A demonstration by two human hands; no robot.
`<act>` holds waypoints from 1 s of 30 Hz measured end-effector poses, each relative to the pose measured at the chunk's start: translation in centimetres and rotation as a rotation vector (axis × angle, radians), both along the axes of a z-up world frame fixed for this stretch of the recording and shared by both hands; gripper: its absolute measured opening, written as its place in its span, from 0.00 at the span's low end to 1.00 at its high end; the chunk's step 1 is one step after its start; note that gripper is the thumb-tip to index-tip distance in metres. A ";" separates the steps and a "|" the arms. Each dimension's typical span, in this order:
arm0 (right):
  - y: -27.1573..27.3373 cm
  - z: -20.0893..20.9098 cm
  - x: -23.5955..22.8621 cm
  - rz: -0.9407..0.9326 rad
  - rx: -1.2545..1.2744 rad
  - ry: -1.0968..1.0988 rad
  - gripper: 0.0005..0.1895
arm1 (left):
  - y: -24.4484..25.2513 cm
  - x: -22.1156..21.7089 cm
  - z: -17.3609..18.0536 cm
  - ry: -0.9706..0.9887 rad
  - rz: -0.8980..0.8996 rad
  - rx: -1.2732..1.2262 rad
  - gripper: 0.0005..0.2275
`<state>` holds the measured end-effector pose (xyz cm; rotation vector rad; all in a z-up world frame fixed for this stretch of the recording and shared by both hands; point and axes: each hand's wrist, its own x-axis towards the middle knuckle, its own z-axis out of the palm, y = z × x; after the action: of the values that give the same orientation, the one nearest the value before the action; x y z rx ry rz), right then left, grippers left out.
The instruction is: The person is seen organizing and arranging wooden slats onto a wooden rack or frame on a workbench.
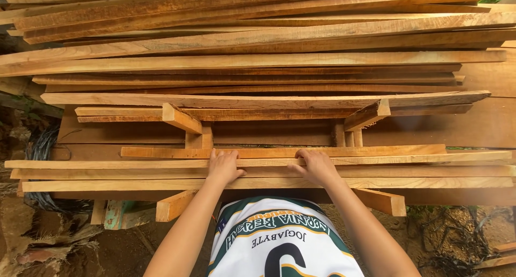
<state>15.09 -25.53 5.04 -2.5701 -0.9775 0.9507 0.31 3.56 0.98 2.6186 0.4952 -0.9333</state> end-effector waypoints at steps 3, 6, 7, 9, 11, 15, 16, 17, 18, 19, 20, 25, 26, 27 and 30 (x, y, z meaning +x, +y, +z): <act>-0.2 -2.0 -0.9 0.008 0.020 -0.146 0.23 | 0.1 -0.3 -0.7 -0.050 -0.009 -0.008 0.25; -0.9 -4.4 -2.0 -0.027 0.068 -0.265 0.23 | 0.2 -0.6 -0.4 -0.078 0.023 -0.055 0.29; -0.8 -5.0 -2.1 -0.027 0.071 -0.266 0.23 | 0.3 -0.7 -0.7 -0.080 0.023 -0.052 0.29; -1.2 -6.0 -2.6 -0.057 0.077 -0.298 0.23 | 0.2 -1.3 -1.4 -0.124 0.019 -0.041 0.30; -1.2 -5.8 -2.5 -0.065 0.108 -0.281 0.23 | 0.0 -1.6 -1.0 -0.124 0.028 -0.063 0.30; -1.2 -6.2 -2.4 -0.078 0.171 -0.307 0.21 | 0.1 -1.8 -0.4 -0.139 0.039 -0.086 0.30; -1.2 -5.9 -2.4 -0.075 0.173 -0.313 0.21 | 0.0 -1.9 -0.4 -0.146 0.041 -0.084 0.30; -1.2 -5.7 -2.4 -0.082 0.176 -0.311 0.21 | 0.0 -1.9 -0.5 -0.160 0.037 -0.089 0.31; -1.1 -5.4 -2.6 -0.089 0.178 -0.304 0.21 | 0.0 -2.2 -0.6 -0.169 0.033 -0.094 0.31; -1.1 -5.6 -2.6 -0.086 0.180 -0.305 0.21 | -0.2 -2.4 -0.3 -0.172 0.036 -0.092 0.31; -1.1 -5.8 -2.6 -0.096 0.170 -0.310 0.21 | -0.3 -2.6 0.0 -0.190 0.034 -0.095 0.31; -1.2 -7.1 -3.6 -0.136 0.225 -0.449 0.21 | -1.5 -2.8 2.1 -0.222 0.007 -0.092 0.30; -1.2 -7.2 -3.6 -0.141 0.245 -0.462 0.21 | -1.8 -2.9 2.5 -0.218 0.016 -0.100 0.30; -1.2 -7.3 -3.7 -0.147 0.265 -0.474 0.21 | -2.1 -3.0 2.9 -0.214 0.024 -0.109 0.30; -1.3 -7.8 -3.6 -0.140 0.271 -0.503 0.20 | -1.9 -3.0 2.5 -0.210 0.034 -0.122 0.30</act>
<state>11.45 -26.82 -2.79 -2.6396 -0.9413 0.1154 -2.68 1.64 3.48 2.5505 0.4140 -0.6470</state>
